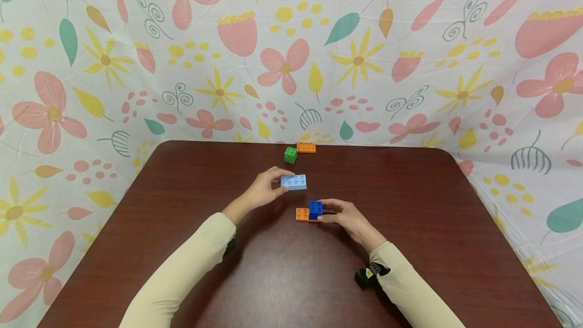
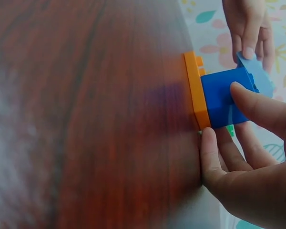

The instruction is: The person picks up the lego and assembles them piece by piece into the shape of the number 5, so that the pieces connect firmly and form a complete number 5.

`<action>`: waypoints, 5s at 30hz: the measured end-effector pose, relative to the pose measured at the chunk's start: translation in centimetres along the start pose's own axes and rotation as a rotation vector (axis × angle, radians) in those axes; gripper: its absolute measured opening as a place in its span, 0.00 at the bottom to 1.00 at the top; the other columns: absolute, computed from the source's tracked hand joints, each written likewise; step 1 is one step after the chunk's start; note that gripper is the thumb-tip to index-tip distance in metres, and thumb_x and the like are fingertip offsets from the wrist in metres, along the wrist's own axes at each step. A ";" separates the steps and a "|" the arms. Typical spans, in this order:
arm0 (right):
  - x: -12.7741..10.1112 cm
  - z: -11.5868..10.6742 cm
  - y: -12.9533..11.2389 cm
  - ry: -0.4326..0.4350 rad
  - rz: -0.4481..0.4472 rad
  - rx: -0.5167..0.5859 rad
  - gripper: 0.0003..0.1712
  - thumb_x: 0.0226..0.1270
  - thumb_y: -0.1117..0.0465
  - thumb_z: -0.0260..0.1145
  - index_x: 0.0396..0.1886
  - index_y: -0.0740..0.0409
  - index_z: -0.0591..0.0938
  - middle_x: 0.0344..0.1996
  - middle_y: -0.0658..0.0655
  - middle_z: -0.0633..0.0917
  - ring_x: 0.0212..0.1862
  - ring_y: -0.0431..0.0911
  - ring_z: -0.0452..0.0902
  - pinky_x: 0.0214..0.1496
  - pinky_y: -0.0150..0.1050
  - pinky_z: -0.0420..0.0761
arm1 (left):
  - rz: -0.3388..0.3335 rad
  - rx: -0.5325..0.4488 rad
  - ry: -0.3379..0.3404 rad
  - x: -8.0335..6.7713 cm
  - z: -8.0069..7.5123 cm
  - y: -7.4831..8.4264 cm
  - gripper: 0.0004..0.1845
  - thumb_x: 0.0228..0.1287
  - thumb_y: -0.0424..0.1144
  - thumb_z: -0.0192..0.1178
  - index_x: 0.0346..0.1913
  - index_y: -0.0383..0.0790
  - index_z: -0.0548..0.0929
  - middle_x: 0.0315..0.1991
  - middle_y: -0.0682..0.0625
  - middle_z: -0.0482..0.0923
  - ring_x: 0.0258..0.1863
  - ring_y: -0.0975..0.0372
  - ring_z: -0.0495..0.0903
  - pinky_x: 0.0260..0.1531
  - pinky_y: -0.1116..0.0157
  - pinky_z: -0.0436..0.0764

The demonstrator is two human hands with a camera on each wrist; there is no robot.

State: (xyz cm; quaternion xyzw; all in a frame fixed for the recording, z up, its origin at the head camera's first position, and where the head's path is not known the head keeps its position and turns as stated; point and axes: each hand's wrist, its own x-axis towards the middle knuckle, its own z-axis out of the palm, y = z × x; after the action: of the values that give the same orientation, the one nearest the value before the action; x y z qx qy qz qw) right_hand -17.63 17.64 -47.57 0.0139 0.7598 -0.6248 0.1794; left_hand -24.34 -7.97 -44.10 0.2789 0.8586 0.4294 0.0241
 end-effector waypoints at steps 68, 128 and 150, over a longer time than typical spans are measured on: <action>0.1 0.1 -0.2 0.026 0.026 0.005 0.30 0.57 0.65 0.72 0.61 0.63 0.76 0.55 0.62 0.79 0.54 0.51 0.76 0.57 0.46 0.76 | 0.135 -0.065 -0.139 -1.8 3.1 2.2 0.21 0.59 0.28 0.66 0.56 0.40 0.81 0.47 0.46 0.76 0.46 0.58 0.78 0.46 0.58 0.81; -0.2 0.1 -0.4 -0.008 -0.004 0.032 0.30 0.58 0.65 0.72 0.61 0.64 0.75 0.53 0.62 0.80 0.54 0.51 0.77 0.55 0.45 0.77 | 0.180 0.228 -0.220 -2.0 3.2 3.7 0.22 0.63 0.29 0.62 0.60 0.43 0.80 0.46 0.47 0.72 0.39 0.58 0.70 0.34 0.69 0.70; -0.3 0.1 -0.7 -0.010 -0.071 0.050 0.31 0.57 0.57 0.74 0.61 0.56 0.77 0.58 0.58 0.77 0.53 0.49 0.75 0.51 0.44 0.77 | 0.212 0.207 -0.205 -1.9 3.6 3.4 0.22 0.62 0.29 0.63 0.60 0.44 0.80 0.47 0.46 0.72 0.39 0.58 0.69 0.34 0.69 0.71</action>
State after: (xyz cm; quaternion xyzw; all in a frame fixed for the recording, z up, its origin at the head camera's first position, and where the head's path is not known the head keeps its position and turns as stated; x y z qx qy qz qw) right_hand -17.49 17.41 -46.86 -0.0117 0.7432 -0.6495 0.1605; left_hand -20.23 -4.72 -44.19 0.4111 0.8572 0.3080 0.0373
